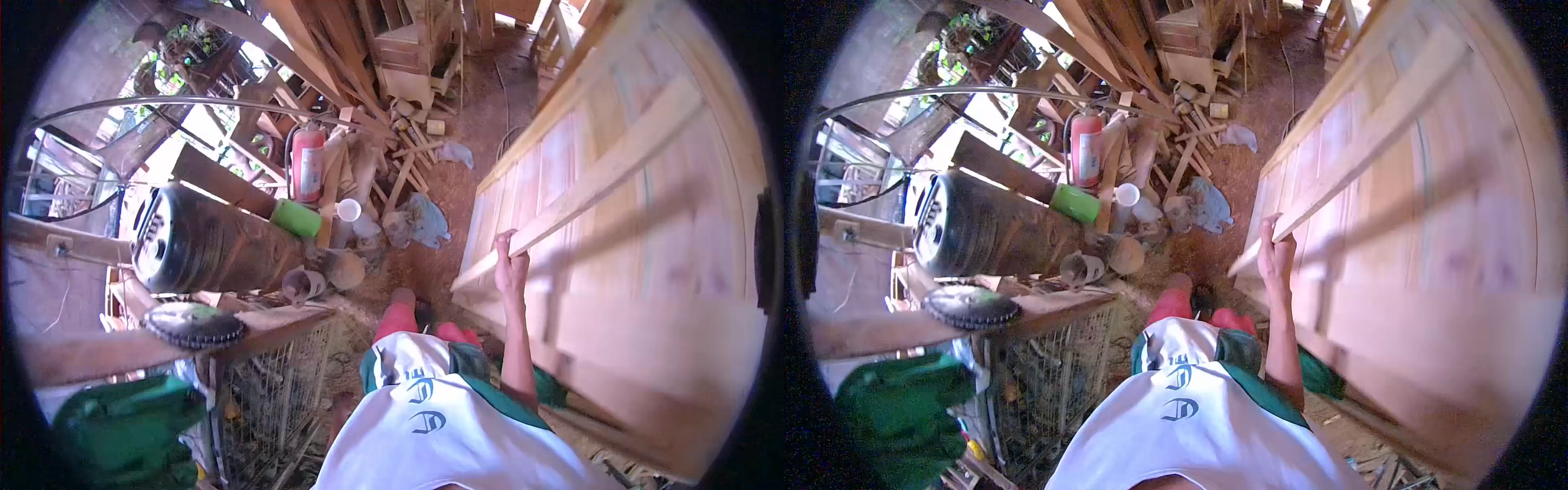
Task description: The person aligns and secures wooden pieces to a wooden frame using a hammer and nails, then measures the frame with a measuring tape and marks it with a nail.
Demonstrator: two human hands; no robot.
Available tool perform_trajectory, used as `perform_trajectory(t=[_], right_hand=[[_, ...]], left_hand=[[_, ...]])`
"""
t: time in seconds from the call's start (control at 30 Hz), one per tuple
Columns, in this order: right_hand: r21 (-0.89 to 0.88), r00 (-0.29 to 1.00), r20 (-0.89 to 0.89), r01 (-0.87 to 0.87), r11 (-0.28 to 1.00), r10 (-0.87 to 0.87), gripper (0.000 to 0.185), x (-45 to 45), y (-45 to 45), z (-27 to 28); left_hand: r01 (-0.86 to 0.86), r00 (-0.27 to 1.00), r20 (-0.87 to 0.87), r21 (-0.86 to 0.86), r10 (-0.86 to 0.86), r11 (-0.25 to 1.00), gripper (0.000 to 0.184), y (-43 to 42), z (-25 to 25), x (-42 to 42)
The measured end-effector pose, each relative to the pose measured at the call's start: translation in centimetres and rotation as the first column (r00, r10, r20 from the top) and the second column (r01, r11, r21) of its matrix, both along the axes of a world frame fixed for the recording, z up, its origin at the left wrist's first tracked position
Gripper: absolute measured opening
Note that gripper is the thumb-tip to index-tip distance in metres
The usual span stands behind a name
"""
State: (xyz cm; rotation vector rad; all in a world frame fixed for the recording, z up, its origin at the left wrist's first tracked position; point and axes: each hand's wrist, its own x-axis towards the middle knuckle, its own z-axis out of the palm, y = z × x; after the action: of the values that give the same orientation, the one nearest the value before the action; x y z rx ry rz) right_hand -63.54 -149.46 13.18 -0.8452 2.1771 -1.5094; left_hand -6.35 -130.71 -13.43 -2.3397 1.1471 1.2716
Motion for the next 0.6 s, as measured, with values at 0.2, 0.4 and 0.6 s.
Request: perform_trajectory(t=[0.2, 0.4, 0.6], right_hand=[[0.001, 0.98, -0.188, -0.061, 0.998, 0.06, 0.032, -9.6, -21.9, -3.5], [-0.122, 0.982, -0.129, -0.15, 0.981, 0.135, 0.034, -16.6, -47.9, -5.6], [0.289, 0.922, -0.178, -0.285, 0.914, 0.344, 0.058, -23.2, -73.4, -7.8]], left_hand=[[-0.151, 0.982, -0.11, 0.009, 0.151, 0.989, 0.024, -11.3, -2.6, -9.9], [-0.395, 0.869, -0.354, -0.076, 0.345, 0.916, 0.023, -29.2, -6.6, -20.8], [-0.596, 0.709, -0.637, -0.308, 0.305, 0.742, 0.017, -48.8, 4.5, -30.2]])
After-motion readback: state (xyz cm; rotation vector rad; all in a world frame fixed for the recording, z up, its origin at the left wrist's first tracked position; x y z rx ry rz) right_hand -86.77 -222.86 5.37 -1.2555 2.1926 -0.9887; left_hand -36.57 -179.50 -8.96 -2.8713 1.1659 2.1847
